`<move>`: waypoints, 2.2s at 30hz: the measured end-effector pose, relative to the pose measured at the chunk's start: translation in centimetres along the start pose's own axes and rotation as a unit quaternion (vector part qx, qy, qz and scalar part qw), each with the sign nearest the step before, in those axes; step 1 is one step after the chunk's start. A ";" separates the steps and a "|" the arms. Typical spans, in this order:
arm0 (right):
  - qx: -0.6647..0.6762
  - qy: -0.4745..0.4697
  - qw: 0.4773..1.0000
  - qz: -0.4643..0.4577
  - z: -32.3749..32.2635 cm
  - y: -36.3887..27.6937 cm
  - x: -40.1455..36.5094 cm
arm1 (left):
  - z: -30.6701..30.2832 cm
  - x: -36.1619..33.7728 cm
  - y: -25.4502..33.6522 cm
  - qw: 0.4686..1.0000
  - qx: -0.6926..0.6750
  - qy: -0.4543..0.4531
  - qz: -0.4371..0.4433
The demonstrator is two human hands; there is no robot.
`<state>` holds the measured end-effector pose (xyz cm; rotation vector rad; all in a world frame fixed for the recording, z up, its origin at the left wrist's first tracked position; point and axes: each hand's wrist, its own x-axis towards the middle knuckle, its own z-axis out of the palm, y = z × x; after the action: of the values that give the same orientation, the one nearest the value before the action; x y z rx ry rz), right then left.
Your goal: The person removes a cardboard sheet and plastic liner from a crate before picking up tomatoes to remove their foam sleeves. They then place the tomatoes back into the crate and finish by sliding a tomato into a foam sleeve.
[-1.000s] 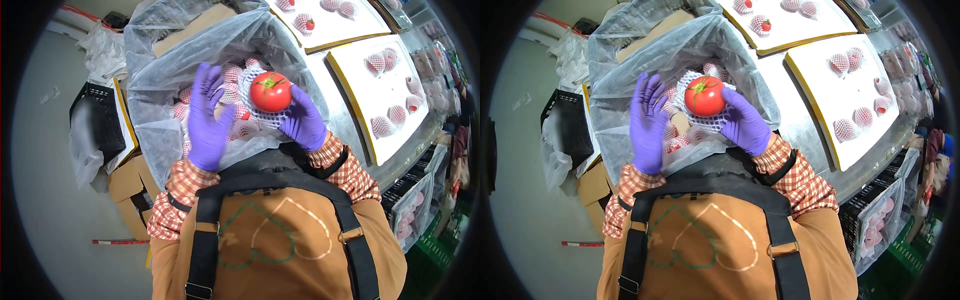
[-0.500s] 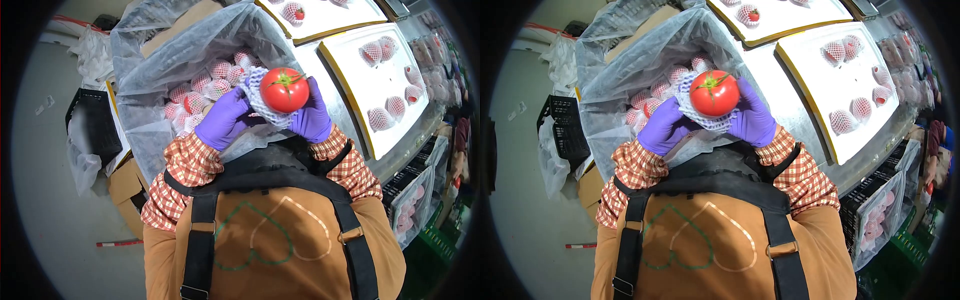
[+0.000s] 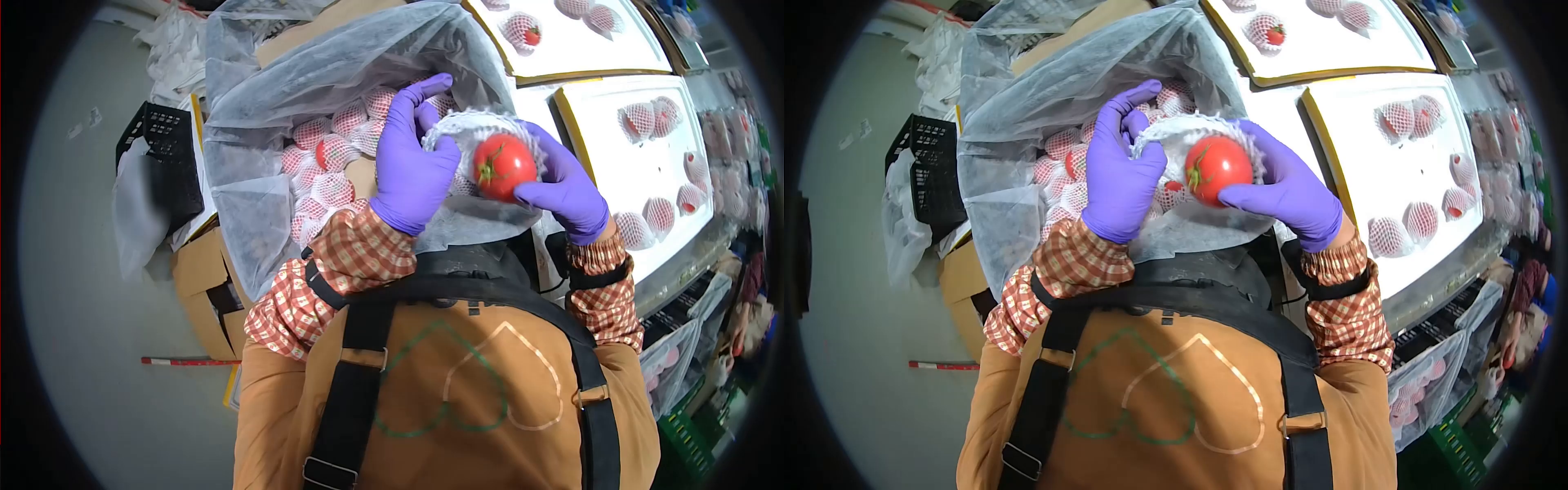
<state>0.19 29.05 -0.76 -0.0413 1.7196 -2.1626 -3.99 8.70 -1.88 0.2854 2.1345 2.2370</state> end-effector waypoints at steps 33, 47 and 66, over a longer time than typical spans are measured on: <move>-0.308 -0.065 0.932 -0.177 13.3 -3.0 -6.6 | -5.4 8.6 -24.2 0.624 0.734 -0.177 0.202; -0.232 -0.071 0.953 -0.180 7.0 0.8 -4.4 | -8.3 5.8 -16.5 0.761 0.586 -0.258 0.104; -0.246 0.051 0.939 -0.233 12.2 -5.3 4.4 | -11.7 1.3 0.4 0.915 0.343 -0.053 0.206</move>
<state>-2.24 17.27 6.45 -0.5256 2.4767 -1.9847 -7.08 -2.63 -1.80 0.9257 2.9296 1.4449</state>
